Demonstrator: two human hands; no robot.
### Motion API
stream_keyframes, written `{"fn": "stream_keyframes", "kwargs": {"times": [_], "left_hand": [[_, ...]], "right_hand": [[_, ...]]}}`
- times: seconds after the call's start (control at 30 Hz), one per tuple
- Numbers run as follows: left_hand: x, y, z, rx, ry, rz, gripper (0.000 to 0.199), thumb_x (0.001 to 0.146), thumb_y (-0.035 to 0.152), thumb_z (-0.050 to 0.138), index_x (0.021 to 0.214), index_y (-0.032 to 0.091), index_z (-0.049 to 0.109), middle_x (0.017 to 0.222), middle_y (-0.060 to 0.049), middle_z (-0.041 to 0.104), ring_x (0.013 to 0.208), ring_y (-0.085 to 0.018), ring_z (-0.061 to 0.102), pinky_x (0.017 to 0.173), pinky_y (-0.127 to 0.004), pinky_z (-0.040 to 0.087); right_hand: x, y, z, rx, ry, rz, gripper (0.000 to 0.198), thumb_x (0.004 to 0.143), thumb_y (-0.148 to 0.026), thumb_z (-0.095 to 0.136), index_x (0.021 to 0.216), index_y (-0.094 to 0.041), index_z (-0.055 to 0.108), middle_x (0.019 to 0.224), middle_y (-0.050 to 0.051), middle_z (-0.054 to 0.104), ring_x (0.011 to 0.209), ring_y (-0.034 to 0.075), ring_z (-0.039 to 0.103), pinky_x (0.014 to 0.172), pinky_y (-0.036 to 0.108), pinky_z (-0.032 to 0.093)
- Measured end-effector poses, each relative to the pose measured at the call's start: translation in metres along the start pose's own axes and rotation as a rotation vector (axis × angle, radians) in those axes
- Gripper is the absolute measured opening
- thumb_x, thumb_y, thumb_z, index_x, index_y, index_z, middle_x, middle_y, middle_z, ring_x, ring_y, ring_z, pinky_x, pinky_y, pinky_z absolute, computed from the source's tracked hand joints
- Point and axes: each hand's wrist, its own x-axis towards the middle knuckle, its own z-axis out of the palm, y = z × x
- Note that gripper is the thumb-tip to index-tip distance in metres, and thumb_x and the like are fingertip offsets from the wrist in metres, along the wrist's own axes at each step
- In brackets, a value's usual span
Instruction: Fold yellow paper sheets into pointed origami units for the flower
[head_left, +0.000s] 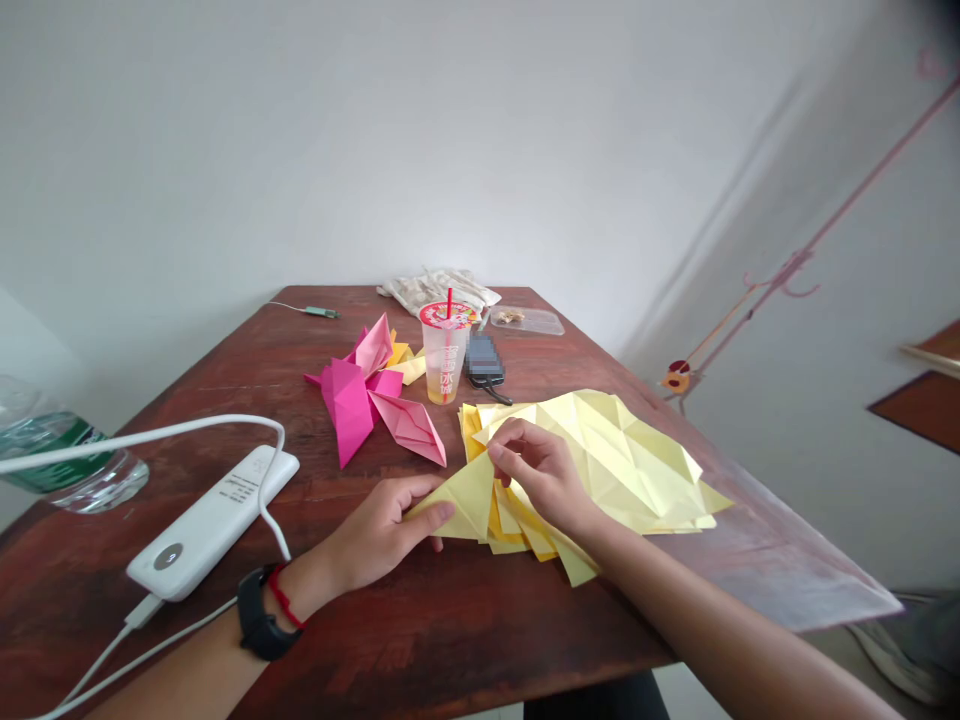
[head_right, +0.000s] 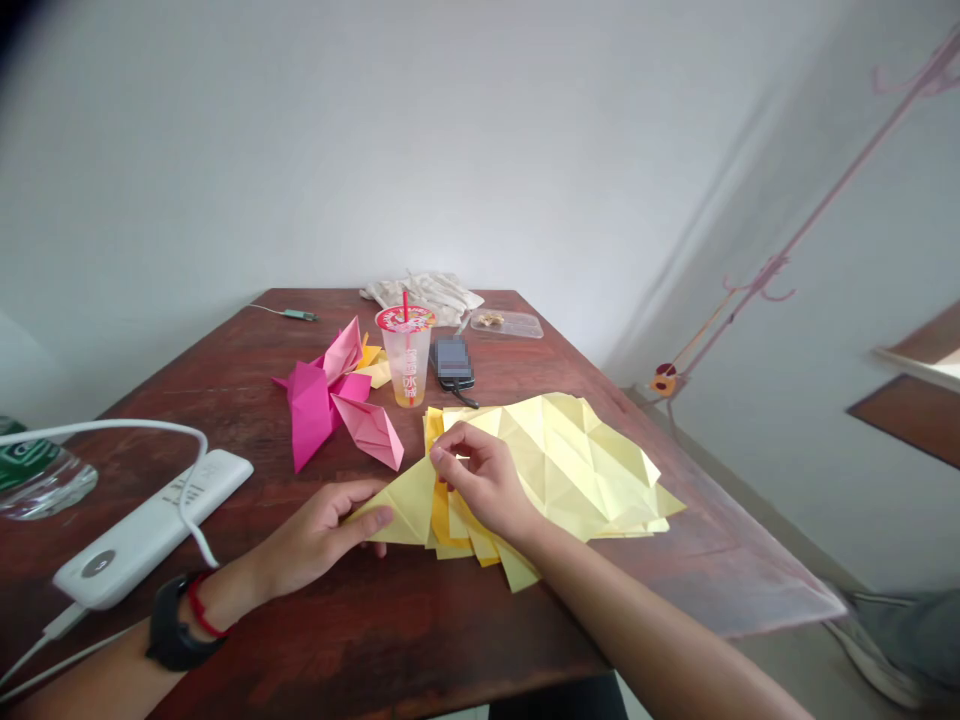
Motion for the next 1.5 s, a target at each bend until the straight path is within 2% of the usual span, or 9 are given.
{"fn": "stream_keyframes", "kwargs": {"times": [0.23,0.37,0.47,0.57,0.67,0.8,0.93,1.23,1.5], "left_hand": [[0.0,0.005,0.002,0.114,0.094,-0.009,0.03,0.093,0.041,0.06,0.094,0.013,0.07,0.078,-0.004,0.07,0.072,-0.018,0.063,0.069,-0.026,0.047],[0.0,0.006,0.003,0.095,0.078,-0.005,0.031,0.094,0.042,0.059,0.093,0.013,0.07,0.074,-0.004,0.07,0.069,-0.018,0.064,0.068,-0.025,0.048],[-0.002,0.006,0.004,0.099,0.039,-0.006,0.032,0.094,0.043,0.06,0.091,0.013,0.07,0.073,-0.005,0.07,0.069,-0.018,0.065,0.068,-0.025,0.048],[-0.003,0.006,0.004,0.077,0.012,-0.019,0.033,0.094,0.044,0.059,0.095,0.013,0.07,0.081,-0.006,0.071,0.068,-0.017,0.066,0.066,-0.025,0.049],[-0.003,0.007,0.005,0.041,0.005,-0.032,0.034,0.093,0.046,0.059,0.095,0.013,0.07,0.083,-0.006,0.071,0.067,-0.017,0.066,0.065,-0.025,0.049],[-0.001,0.006,0.004,0.025,0.024,-0.027,0.038,0.093,0.049,0.059,0.087,0.013,0.07,0.073,-0.006,0.072,0.065,-0.017,0.065,0.063,-0.024,0.048],[-0.001,0.001,0.004,-0.012,0.035,-0.043,0.046,0.096,0.053,0.051,0.087,0.012,0.069,0.077,-0.011,0.077,0.061,-0.016,0.064,0.059,-0.025,0.049],[0.0,-0.001,0.001,0.001,0.187,-0.014,0.048,0.094,0.057,0.052,0.069,0.016,0.059,0.053,-0.004,0.068,0.049,-0.016,0.064,0.054,-0.023,0.047],[0.0,-0.006,-0.001,0.062,0.192,0.019,0.048,0.095,0.056,0.05,0.068,0.018,0.059,0.051,-0.001,0.066,0.046,-0.015,0.062,0.055,-0.024,0.046]], "right_hand": [[-0.004,-0.001,0.001,-0.022,-0.092,0.012,0.025,0.092,-0.041,0.065,0.085,-0.018,0.061,0.07,-0.001,0.058,0.058,0.011,0.056,0.056,0.024,0.047],[-0.005,-0.003,0.0,-0.133,-0.181,0.047,0.035,0.091,-0.048,0.064,0.077,-0.017,0.057,0.066,-0.001,0.055,0.058,0.011,0.053,0.055,0.023,0.042],[-0.005,-0.006,-0.001,-0.259,-0.31,0.028,0.042,0.092,-0.052,0.061,0.072,-0.015,0.06,0.065,-0.001,0.055,0.059,0.011,0.049,0.055,0.023,0.038],[-0.005,-0.009,0.0,-0.319,-0.492,-0.017,0.043,0.096,-0.052,0.053,0.083,-0.013,0.068,0.07,0.001,0.06,0.061,0.011,0.05,0.056,0.022,0.038],[-0.005,-0.008,0.001,-0.357,-0.559,-0.044,0.047,0.099,-0.051,0.047,0.084,-0.012,0.069,0.068,0.001,0.059,0.059,0.01,0.048,0.054,0.022,0.036],[-0.006,-0.005,0.001,-0.383,-0.504,0.001,0.053,0.099,-0.054,0.045,0.067,-0.014,0.059,0.057,-0.002,0.05,0.052,0.009,0.041,0.048,0.022,0.031],[-0.006,-0.005,0.0,-0.374,-0.432,0.086,0.058,0.097,-0.06,0.045,0.061,-0.015,0.054,0.051,-0.001,0.049,0.046,0.009,0.04,0.044,0.022,0.028],[-0.004,-0.006,-0.006,-0.324,-0.217,0.111,0.062,0.096,-0.062,0.046,0.055,-0.016,0.054,0.048,0.001,0.053,0.045,0.01,0.047,0.044,0.022,0.032],[-0.003,-0.004,-0.006,-0.237,-0.201,0.139,0.059,0.094,-0.063,0.05,0.059,-0.015,0.056,0.051,0.001,0.054,0.048,0.011,0.049,0.045,0.022,0.034]]}}
